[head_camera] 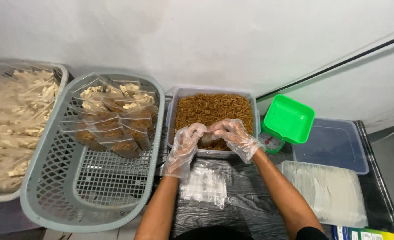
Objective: The person scoops dried mealworms from a large container and places them into small plastic bags by hand using a spoon.
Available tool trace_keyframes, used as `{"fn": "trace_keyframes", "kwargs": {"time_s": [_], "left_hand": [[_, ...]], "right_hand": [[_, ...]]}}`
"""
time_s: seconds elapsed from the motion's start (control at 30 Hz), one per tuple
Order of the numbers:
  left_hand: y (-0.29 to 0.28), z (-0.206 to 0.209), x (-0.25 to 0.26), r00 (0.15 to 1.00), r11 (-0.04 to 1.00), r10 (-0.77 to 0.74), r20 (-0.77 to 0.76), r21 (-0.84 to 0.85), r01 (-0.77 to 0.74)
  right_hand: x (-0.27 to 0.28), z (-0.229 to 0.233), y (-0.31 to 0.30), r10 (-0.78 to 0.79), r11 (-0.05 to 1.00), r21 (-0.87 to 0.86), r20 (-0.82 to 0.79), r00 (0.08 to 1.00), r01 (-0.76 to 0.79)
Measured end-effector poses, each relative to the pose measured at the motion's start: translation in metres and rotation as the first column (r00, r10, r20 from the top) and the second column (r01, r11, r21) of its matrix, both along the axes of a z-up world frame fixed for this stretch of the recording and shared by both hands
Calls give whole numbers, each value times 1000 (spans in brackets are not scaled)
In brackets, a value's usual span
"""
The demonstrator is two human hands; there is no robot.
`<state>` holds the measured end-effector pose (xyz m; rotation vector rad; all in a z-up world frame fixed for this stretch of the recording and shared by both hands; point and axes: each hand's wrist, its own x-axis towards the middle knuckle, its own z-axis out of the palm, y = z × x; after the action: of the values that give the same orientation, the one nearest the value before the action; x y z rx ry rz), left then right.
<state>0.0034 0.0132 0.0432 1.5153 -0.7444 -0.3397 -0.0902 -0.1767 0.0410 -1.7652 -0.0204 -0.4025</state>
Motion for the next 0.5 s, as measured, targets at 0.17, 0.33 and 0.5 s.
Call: {"fn": "trace_keyframes", "kwargs": {"time_s": [0.17, 0.33, 0.5], "left_hand": [[-2, -1, 5, 1000, 1000, 13, -17, 19, -12], [-14, -44, 4, 953, 974, 178, 244, 98, -207], [2, 54, -24, 928, 889, 239, 285, 320, -327]], "right_hand": [[11, -14, -14, 3, 974, -225, -13, 1000, -6], [18, -10, -16, -25, 977, -208, 102, 994, 46], [20, 41, 0, -115, 957, -231, 249, 962, 174]]}}
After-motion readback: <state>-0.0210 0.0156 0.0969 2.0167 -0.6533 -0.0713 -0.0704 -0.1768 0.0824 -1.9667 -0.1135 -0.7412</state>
